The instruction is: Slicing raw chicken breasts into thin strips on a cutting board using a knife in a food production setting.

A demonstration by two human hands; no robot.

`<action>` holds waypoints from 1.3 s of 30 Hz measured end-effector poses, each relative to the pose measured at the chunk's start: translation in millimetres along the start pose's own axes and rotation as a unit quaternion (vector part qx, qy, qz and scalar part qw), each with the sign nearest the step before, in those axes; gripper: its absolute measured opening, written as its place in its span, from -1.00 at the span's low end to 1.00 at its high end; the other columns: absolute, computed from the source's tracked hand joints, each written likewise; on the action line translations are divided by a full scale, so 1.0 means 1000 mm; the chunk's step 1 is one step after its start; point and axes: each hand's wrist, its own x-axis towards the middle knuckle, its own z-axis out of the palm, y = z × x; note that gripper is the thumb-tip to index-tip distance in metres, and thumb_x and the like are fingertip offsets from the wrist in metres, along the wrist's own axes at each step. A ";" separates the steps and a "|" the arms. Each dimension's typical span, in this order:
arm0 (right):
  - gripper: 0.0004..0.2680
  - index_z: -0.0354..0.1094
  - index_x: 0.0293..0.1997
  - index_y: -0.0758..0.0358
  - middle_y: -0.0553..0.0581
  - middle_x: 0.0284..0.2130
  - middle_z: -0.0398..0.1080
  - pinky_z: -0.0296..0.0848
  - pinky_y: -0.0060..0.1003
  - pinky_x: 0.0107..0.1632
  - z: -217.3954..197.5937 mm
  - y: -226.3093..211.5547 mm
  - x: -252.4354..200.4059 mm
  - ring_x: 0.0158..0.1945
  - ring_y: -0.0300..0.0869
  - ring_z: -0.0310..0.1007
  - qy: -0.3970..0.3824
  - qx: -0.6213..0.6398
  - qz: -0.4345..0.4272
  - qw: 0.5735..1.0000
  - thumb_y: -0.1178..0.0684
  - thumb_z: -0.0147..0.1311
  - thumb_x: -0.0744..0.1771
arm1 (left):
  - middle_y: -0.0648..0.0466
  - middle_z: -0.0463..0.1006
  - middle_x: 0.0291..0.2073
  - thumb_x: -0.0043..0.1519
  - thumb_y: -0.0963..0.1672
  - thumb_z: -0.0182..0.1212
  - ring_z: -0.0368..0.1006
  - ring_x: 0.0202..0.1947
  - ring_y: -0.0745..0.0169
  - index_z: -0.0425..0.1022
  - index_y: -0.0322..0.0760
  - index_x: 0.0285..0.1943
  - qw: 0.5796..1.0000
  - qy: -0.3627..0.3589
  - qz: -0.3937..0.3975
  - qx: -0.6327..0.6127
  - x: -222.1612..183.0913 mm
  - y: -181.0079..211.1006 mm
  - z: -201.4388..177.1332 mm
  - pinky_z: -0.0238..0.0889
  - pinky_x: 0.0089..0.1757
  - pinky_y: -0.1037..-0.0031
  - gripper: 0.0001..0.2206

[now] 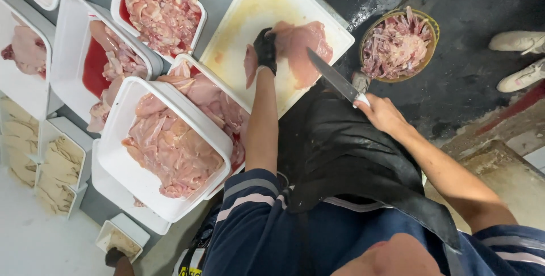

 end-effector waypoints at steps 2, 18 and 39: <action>-0.66 0.44 -0.02 0.23 0.49 -0.26 0.56 0.48 0.23 -0.01 -0.002 -0.018 0.014 -0.02 0.34 0.56 0.042 0.048 0.016 0.998 -0.28 -0.05 0.46 | 0.04 0.68 -0.28 0.23 -0.10 0.09 0.55 -0.20 0.04 0.60 -0.09 -0.24 0.992 0.008 -0.057 -0.113 0.005 -0.023 0.006 0.36 -0.11 0.22 -0.85; -0.62 0.44 0.09 0.36 0.55 -0.28 0.53 0.44 0.28 0.03 0.016 -0.110 0.025 0.00 0.41 0.53 0.000 0.010 -0.049 0.999 -0.23 -0.10 0.47 | -0.05 0.66 0.06 0.21 -0.09 0.33 0.53 0.18 -0.01 0.67 -0.14 0.12 0.949 0.108 -0.133 -0.266 0.013 -0.066 0.005 0.38 0.21 0.25 -0.71; -0.62 0.42 -0.03 0.33 0.53 -0.37 0.50 0.45 0.21 -0.05 0.033 -0.109 0.016 -0.10 0.40 0.56 0.018 -0.094 -0.079 0.992 -0.28 -0.10 0.48 | -0.22 0.53 0.27 0.31 -0.04 0.16 0.52 0.26 -0.20 0.30 -0.21 0.48 0.976 0.057 -0.094 0.189 -0.090 -0.077 -0.014 0.50 0.09 0.02 -0.47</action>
